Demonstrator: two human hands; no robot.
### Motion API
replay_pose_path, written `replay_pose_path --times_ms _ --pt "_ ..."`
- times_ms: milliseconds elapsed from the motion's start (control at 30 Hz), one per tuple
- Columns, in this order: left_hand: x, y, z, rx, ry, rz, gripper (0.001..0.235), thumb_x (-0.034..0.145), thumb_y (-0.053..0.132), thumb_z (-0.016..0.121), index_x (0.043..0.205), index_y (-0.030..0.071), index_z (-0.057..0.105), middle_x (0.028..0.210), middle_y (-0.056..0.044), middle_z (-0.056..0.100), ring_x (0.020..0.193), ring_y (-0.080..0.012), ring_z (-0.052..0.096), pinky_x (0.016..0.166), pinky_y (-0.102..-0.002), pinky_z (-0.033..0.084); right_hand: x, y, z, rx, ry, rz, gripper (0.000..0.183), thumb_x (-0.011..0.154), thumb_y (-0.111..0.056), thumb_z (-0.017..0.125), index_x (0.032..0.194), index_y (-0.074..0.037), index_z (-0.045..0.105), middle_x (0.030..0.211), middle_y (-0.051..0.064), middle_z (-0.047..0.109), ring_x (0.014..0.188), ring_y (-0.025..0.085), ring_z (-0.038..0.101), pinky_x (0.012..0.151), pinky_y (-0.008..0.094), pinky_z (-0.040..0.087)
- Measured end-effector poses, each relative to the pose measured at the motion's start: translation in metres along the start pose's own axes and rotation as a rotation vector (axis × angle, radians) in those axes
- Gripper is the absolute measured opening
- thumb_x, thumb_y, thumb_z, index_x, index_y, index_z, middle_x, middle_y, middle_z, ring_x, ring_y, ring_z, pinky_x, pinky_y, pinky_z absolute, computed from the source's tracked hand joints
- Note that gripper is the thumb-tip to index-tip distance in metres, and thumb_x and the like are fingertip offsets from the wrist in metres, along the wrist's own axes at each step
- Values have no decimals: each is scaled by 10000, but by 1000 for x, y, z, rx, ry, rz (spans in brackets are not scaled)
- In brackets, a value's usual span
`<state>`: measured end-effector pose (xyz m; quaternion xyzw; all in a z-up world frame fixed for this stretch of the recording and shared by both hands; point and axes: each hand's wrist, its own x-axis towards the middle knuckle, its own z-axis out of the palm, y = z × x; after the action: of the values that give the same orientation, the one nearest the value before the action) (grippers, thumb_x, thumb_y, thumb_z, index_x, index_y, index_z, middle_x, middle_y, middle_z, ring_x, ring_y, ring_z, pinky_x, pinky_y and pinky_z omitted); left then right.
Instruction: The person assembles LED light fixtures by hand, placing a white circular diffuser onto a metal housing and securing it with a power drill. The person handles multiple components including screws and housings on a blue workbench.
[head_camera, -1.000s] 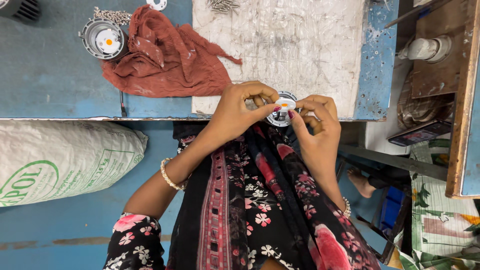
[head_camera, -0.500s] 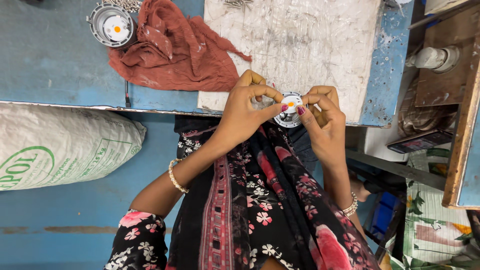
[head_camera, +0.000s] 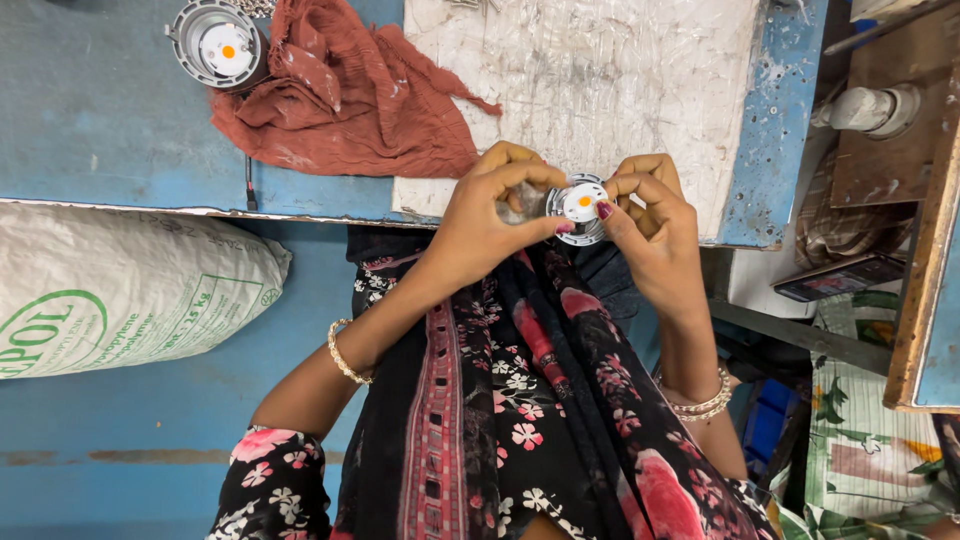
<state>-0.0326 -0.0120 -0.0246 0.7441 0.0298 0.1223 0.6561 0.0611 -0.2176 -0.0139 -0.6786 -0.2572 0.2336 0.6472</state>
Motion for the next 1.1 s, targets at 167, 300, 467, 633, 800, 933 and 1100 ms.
replay_pose_path --times_ms 167,300,467,633,800,933,1100 --pt "-8 3 8 32 -30 69 810 787 217 920 1436 79 456 1382 -99 593 1236 -249 612 1064 -346 505 3 -4 -3 -7 -18 43 104 1004 -1 656 1096 44 637 1191 43 449 1026 94 525 878 234 491" --pt "-10 -7 16 -60 -62 91 937 841 180 912 1541 67 300 1479 -119 609 1396 -274 613 1186 -394 496 6 -7 -6 -67 -43 42 94 1006 10 649 1092 45 639 1198 44 461 1048 96 533 912 235 506" --pt "-21 -18 25 -23 27 168 916 875 150 896 1522 56 253 1432 -150 626 1378 -275 618 1188 -390 495 4 -9 -6 -88 -39 48 91 1003 21 649 1087 56 645 1209 49 461 1042 97 535 901 236 507" --pt "-28 -27 36 47 147 288 884 893 163 902 1503 103 265 1446 -162 576 1362 -290 596 1165 -405 495 -1 -16 -4 -87 -25 69 115 994 20 652 1098 67 643 1220 53 469 1064 103 567 902 243 538" --pt "-33 -31 40 496 289 471 700 860 264 928 1321 133 418 1342 -40 656 1300 -306 530 1166 -499 385 3 -21 -4 -229 -17 73 124 968 32 660 1086 71 657 1243 68 478 1082 123 569 895 248 538" --pt "-32 -34 33 721 275 609 583 947 307 894 1326 150 479 1357 9 685 1331 -260 529 1161 -550 255 12 -23 -4 -364 -21 81 116 944 15 675 1053 54 680 1263 88 487 1128 150 568 892 258 549" --pt "-23 -36 26 832 244 672 578 1020 399 831 1429 226 461 1406 70 672 1384 -208 505 1166 -549 211 17 -29 -1 -458 -14 75 118 947 -32 686 1037 44 679 1320 122 524 1130 178 596 887 275 559"
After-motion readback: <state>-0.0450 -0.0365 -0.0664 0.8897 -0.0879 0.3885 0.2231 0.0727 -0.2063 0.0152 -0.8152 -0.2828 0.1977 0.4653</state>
